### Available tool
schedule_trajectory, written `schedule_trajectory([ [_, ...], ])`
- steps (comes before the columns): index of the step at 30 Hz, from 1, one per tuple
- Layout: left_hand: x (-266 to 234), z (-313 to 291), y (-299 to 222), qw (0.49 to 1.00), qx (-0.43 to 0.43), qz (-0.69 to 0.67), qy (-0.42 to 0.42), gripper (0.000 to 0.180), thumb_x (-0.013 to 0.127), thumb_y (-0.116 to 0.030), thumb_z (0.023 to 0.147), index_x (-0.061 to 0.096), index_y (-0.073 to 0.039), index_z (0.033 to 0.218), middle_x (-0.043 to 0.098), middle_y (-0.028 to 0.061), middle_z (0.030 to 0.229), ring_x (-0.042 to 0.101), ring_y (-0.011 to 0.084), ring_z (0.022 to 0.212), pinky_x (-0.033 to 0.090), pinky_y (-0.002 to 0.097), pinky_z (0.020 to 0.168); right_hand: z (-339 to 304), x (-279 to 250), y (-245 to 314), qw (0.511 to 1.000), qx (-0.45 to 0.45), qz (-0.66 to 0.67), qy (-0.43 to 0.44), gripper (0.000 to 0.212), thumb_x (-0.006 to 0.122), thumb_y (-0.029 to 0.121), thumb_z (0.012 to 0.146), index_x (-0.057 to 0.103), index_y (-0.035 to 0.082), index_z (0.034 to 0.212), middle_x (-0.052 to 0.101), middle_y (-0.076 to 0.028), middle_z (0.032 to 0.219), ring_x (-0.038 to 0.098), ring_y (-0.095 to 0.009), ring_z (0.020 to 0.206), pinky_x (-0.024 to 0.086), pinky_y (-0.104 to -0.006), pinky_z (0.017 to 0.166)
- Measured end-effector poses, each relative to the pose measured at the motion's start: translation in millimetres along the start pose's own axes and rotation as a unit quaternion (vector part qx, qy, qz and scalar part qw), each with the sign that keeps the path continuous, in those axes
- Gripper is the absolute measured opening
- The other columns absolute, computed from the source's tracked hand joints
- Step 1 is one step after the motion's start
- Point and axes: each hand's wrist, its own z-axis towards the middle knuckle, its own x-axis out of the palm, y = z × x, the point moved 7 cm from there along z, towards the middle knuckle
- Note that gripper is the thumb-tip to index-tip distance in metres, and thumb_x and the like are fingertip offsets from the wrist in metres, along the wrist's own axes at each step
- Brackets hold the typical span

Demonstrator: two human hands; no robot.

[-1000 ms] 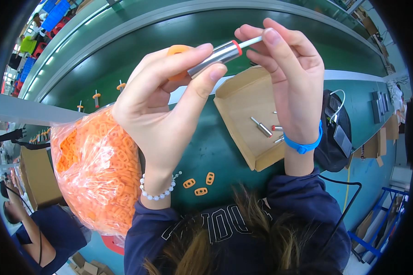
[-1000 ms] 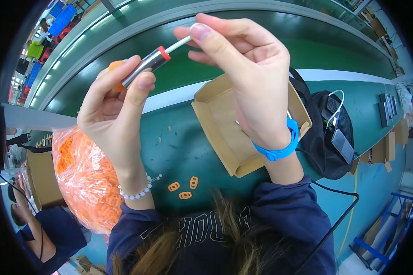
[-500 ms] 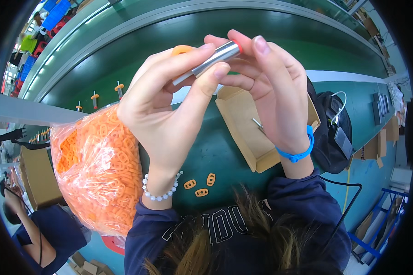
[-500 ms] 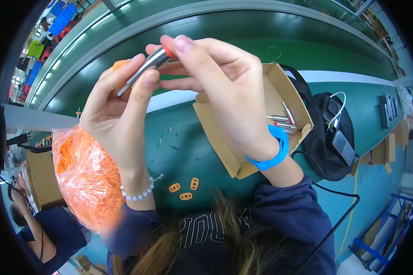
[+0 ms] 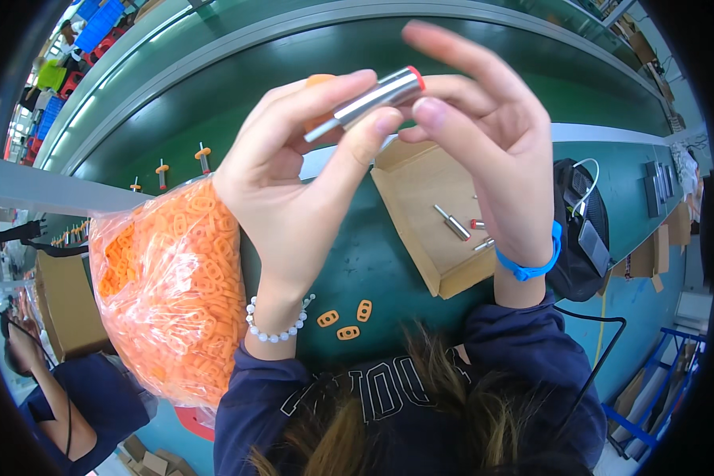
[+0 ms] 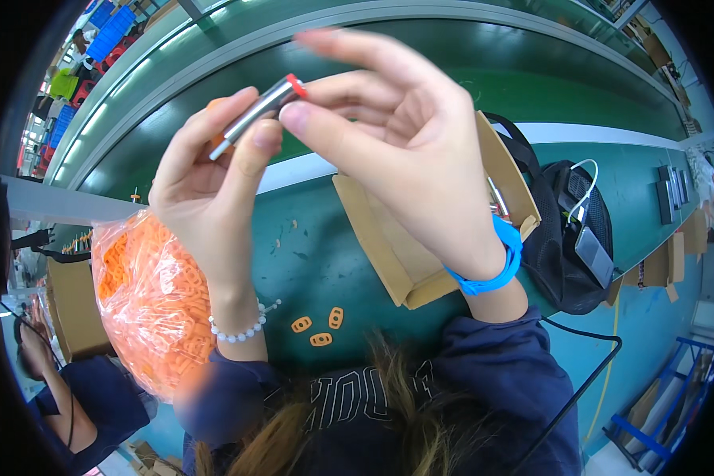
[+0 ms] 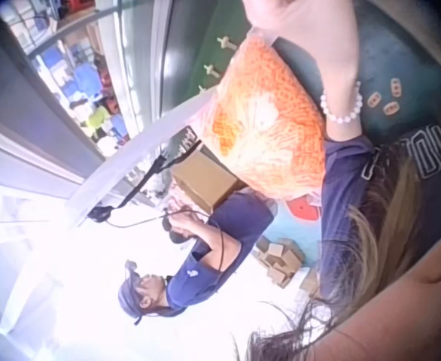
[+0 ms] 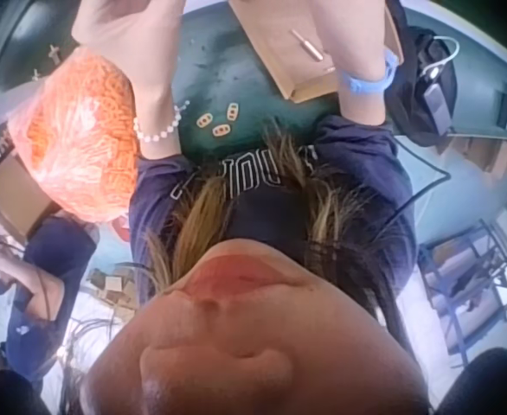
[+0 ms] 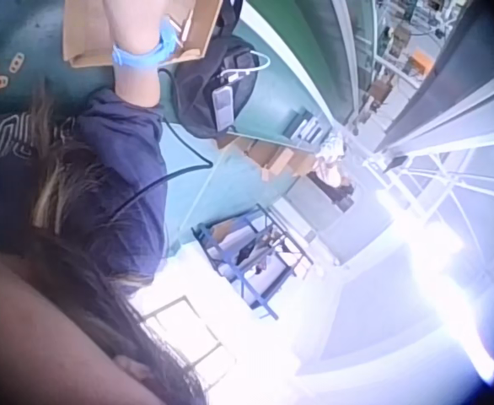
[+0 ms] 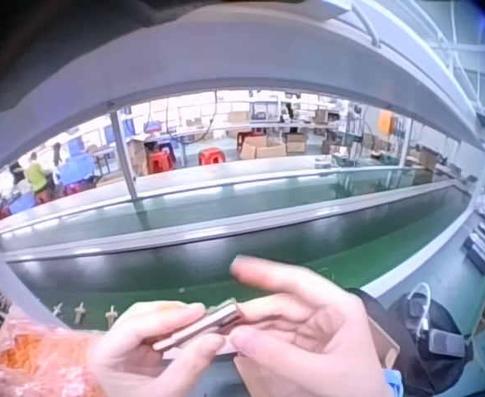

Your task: The worker is manually attaching orange plastic connectors to silver metal cylindrical components on an industrial assembly line.

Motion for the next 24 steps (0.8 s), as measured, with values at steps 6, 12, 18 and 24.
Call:
schedule_trajectory([
  [6, 11.1, 2.6, -3.6, 0.994, -0.064, 0.026, 0.09, 0.045, 0.062, 0.002, 0.084, 0.051, 0.005, 0.127, 0.058, 0.0173, 0.122, 0.06, 0.017, 0.102, 0.051, 0.0268, 0.085, 2.5, -14.1, 10.8, 0.999, -0.008, -0.049, 0.019, 0.031, 0.061, 0.001, 0.086, 0.059, -0.005, 0.117, 0.068, -0.011, 0.094, 0.066, -0.014, 0.08, 0.053, -0.0249, 0.074],
  [12, 9.4, 7.5, 15.4, 0.992, -0.104, -0.019, 0.07, 0.036, 0.054, 0.001, 0.091, 0.051, 0.006, 0.126, 0.059, 0.0189, 0.12, 0.059, 0.0117, 0.086, 0.049, 0.0226, 0.073, -0.8, -24.4, 24.0, 0.99, -0.098, -0.102, -0.028, 0.025, 0.063, -0.004, 0.084, 0.06, -0.006, 0.109, 0.067, -0.012, 0.091, 0.068, -0.016, 0.082, 0.054, -0.0234, 0.074],
  [18, 10.7, 1.9, 20.8, 0.985, -0.152, -0.063, 0.05, 0.047, 0.056, 0.004, 0.09, 0.039, 0.006, 0.134, 0.064, 0.0204, 0.108, 0.065, 0.0167, 0.091, 0.056, 0.0252, 0.074, -2.3, -8.1, 20.2, 0.949, -0.204, -0.241, 0.006, 0.031, 0.07, -0.011, 0.076, 0.062, -0.006, 0.105, 0.067, -0.011, 0.096, 0.067, -0.014, 0.085, 0.054, -0.0234, 0.077],
  [24, 8.2, 1.9, 31.5, 0.977, -0.187, -0.085, 0.059, 0.034, 0.058, 0.002, 0.09, 0.051, 0.011, 0.122, 0.066, 0.0178, 0.106, 0.066, 0.0177, 0.091, 0.057, 0.0285, 0.078, -6.5, -2.1, 20.6, 0.925, -0.224, -0.306, 0.009, 0.027, 0.072, -0.01, 0.075, 0.064, -0.005, 0.101, 0.066, -0.009, 0.092, 0.066, -0.013, 0.081, 0.054, -0.0226, 0.074],
])
